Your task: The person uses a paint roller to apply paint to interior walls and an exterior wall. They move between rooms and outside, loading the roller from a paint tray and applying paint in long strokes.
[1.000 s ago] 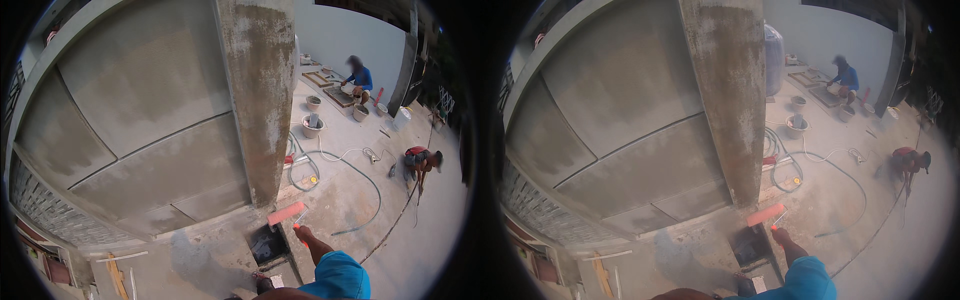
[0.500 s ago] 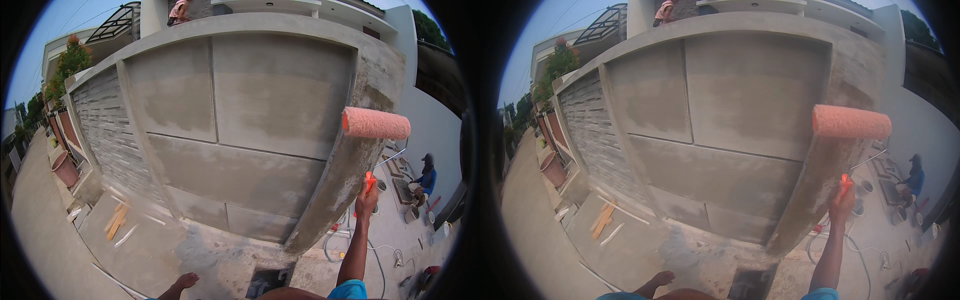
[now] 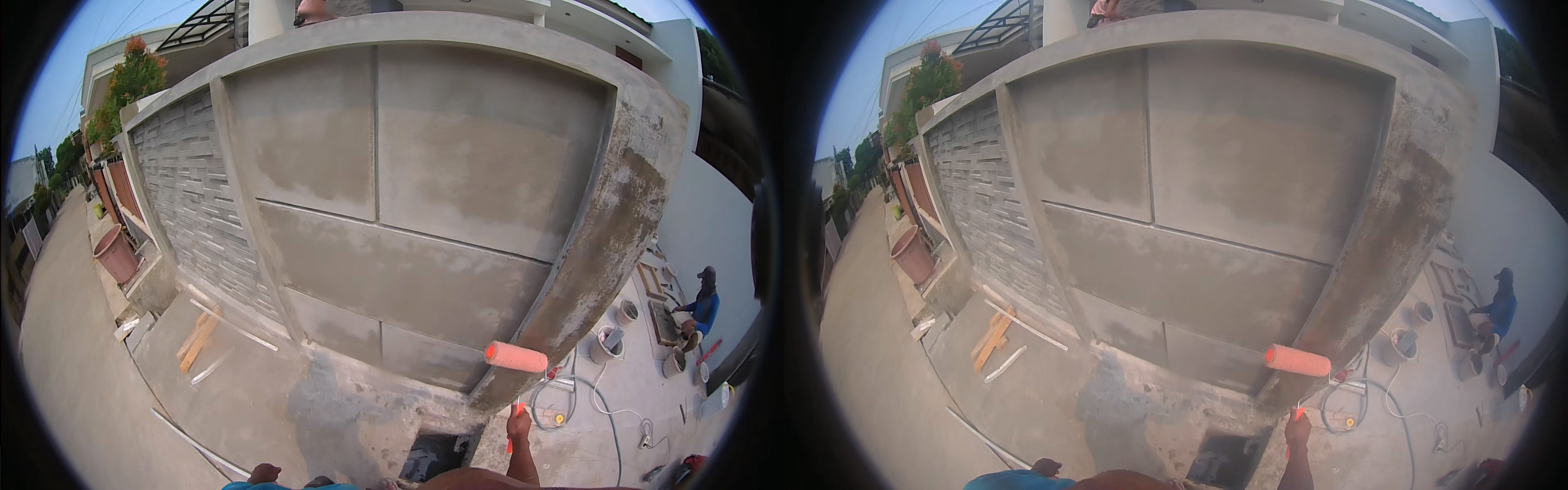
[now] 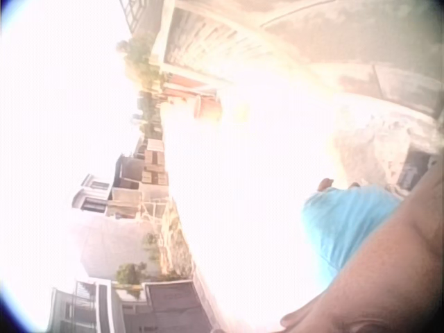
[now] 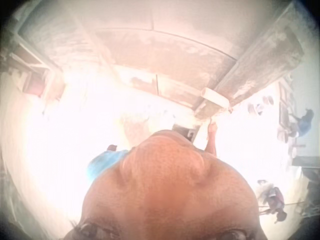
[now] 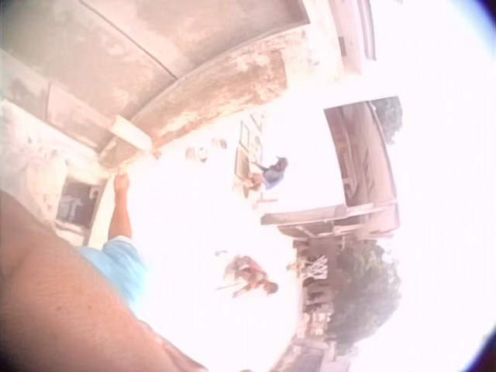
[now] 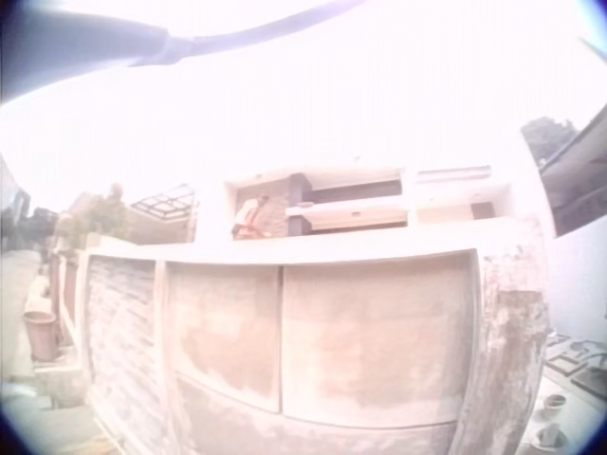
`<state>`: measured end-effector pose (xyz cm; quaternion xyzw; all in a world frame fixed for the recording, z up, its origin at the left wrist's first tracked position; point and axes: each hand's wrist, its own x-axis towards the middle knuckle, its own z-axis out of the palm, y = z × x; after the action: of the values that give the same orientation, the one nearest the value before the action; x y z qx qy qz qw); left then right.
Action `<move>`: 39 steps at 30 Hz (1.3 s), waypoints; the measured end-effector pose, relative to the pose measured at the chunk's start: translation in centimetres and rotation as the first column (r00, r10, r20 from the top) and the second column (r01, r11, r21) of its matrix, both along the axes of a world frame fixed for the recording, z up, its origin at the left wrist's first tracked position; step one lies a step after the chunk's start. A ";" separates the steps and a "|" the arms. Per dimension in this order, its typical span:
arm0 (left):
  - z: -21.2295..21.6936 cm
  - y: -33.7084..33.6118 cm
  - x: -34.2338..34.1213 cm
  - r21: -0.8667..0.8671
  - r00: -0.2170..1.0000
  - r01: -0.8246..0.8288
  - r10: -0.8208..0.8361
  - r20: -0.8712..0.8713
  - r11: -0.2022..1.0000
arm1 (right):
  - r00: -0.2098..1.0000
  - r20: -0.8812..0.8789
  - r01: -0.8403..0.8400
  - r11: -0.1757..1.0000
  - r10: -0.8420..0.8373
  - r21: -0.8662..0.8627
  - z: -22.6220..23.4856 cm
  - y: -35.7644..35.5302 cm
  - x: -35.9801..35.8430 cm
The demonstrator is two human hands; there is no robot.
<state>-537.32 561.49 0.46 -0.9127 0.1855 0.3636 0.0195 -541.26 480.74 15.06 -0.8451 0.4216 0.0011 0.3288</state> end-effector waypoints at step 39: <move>-3.9 -8.3 0.6 -0.146 0.969 -0.195 0.168 -0.179 0.970 | 0.941 -0.018 0.336 0.940 -0.337 -0.053 -8.5 8.3 -13.7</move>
<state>-536.74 553.15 -3.46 -0.8911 0.1309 0.4219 -0.1036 -555.01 489.07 6.58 -0.7684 0.5640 -0.0544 0.2975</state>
